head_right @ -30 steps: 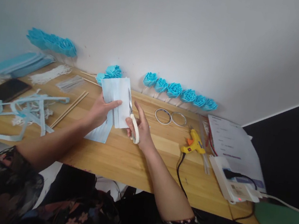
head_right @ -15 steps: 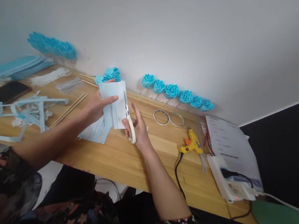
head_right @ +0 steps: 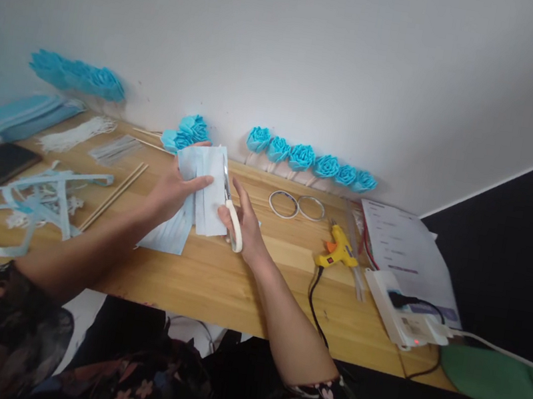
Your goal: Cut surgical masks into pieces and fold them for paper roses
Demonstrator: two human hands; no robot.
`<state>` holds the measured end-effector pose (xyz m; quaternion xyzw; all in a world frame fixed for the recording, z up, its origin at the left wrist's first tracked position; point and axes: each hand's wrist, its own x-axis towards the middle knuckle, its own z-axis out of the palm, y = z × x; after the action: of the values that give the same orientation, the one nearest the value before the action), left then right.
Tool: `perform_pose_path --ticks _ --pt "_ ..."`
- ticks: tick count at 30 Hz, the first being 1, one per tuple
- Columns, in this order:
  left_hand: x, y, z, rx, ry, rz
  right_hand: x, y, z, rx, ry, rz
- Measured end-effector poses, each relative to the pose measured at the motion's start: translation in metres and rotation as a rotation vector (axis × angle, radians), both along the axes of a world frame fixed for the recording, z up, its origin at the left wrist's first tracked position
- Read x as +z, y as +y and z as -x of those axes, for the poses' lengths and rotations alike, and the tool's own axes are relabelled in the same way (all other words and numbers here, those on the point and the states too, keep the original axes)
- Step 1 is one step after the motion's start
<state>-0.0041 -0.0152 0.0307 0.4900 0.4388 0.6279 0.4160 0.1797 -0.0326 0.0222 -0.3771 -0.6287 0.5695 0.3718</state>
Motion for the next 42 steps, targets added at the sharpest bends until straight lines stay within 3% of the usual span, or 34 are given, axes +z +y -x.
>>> perform_pose_path --ticks 42 --pt "-0.0073 -0.0029 0.0004 -0.02 -0.064 -0.018 -0.0068 -0.0004 0.0027 -0.053 0.051 0.018"
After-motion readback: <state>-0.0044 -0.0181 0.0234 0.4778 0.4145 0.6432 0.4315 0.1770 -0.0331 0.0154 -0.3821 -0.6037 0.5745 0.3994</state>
